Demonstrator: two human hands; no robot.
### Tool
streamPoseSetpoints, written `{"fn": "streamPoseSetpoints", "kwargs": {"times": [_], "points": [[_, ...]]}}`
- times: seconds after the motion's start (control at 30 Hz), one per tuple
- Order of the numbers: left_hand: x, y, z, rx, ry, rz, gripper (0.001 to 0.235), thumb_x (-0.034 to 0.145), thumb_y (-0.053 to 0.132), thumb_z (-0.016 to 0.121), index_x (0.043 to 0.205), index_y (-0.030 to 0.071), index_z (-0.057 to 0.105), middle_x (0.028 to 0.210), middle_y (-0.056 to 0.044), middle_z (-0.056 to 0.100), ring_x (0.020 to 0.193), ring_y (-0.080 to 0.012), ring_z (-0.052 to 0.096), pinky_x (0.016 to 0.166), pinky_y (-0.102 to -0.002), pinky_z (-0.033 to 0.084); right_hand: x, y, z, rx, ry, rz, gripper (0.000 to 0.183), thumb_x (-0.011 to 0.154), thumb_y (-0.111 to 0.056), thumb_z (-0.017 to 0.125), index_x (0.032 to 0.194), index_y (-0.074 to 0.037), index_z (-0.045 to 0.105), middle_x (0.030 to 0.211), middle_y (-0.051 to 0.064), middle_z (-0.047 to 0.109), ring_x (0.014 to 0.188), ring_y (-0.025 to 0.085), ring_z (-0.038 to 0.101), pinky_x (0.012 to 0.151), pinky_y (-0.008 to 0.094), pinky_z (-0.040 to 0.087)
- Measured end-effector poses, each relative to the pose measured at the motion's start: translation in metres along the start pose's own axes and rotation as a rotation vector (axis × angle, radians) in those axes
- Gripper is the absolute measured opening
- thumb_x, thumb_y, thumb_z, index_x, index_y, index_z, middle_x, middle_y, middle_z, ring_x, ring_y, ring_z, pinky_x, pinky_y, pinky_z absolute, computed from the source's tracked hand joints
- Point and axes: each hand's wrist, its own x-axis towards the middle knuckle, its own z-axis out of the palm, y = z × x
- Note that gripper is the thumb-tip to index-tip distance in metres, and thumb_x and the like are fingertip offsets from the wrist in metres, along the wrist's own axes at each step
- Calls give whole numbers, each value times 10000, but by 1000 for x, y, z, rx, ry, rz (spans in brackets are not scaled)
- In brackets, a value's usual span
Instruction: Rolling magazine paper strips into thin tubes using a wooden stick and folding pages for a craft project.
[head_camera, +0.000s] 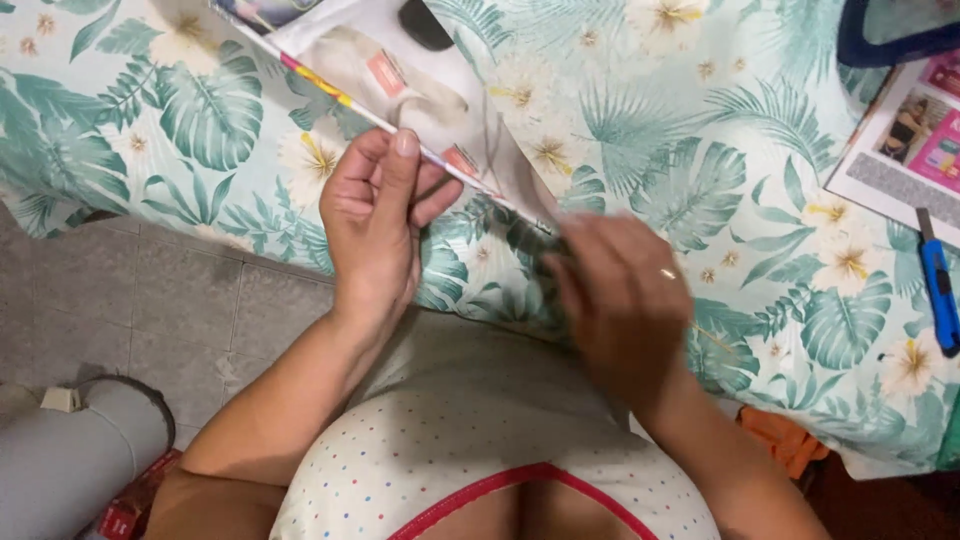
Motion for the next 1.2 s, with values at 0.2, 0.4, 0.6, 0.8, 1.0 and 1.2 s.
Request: {"fn": "streamPoseSetpoints", "kwargs": {"times": [0.2, 0.4, 0.6, 0.8, 1.0, 1.2], "points": [[3, 7, 2, 36, 22, 19, 106, 830, 198, 631, 849, 112, 573, 697, 19, 575, 667, -44, 612, 634, -240, 605, -60, 28, -15, -45, 77, 30, 95, 919, 21, 623, 1008, -5, 646, 923, 130, 653, 771, 250, 635, 554, 329, 441], [-1, 7, 3, 31, -6, 102, 119, 861, 198, 596, 853, 105, 521, 689, 32, 516, 651, -13, 554, 633, -209, 592, -57, 30, -7, 78, 85, 14, 173, 937, 89, 511, 1048, -18, 589, 866, 150, 621, 634, 219, 573, 478, 293, 402], [1, 3, -6, 50, -81, 107, 164, 878, 146, 604, 1007, 52, 567, 819, -28, 604, 748, -70, 620, 669, -218, 600, -51, 33, -5, 6, 36, -25, 80, 958, -61, 533, 1004, -20, 584, 624, 83, 483, 471, 181, 386, 419, 302, 285], [1, -3, -8, 52, -85, 67, 146, 864, 155, 611, 975, 70, 572, 786, -18, 585, 729, -70, 606, 695, -279, 615, -46, 24, -4, 154, -20, 55, 105, 950, -3, 470, 930, 13, 572, 724, 86, 566, 533, 162, 472, 436, 272, 317], [-2, -5, -6, 74, -116, 42, 153, 873, 161, 596, 999, 78, 568, 868, -44, 621, 788, -100, 626, 753, -278, 591, -35, 11, -7, 523, -208, 429, 239, 951, -173, 422, 909, -61, 630, 619, 0, 575, 517, 72, 506, 495, 211, 404], [-5, -7, -6, 123, -123, 26, 139, 863, 186, 596, 950, 86, 555, 843, -48, 603, 787, -87, 624, 734, -276, 601, -30, 6, -7, 600, -220, 482, 235, 946, -167, 428, 870, -37, 609, 591, 16, 532, 504, 82, 477, 488, 205, 390]]}}
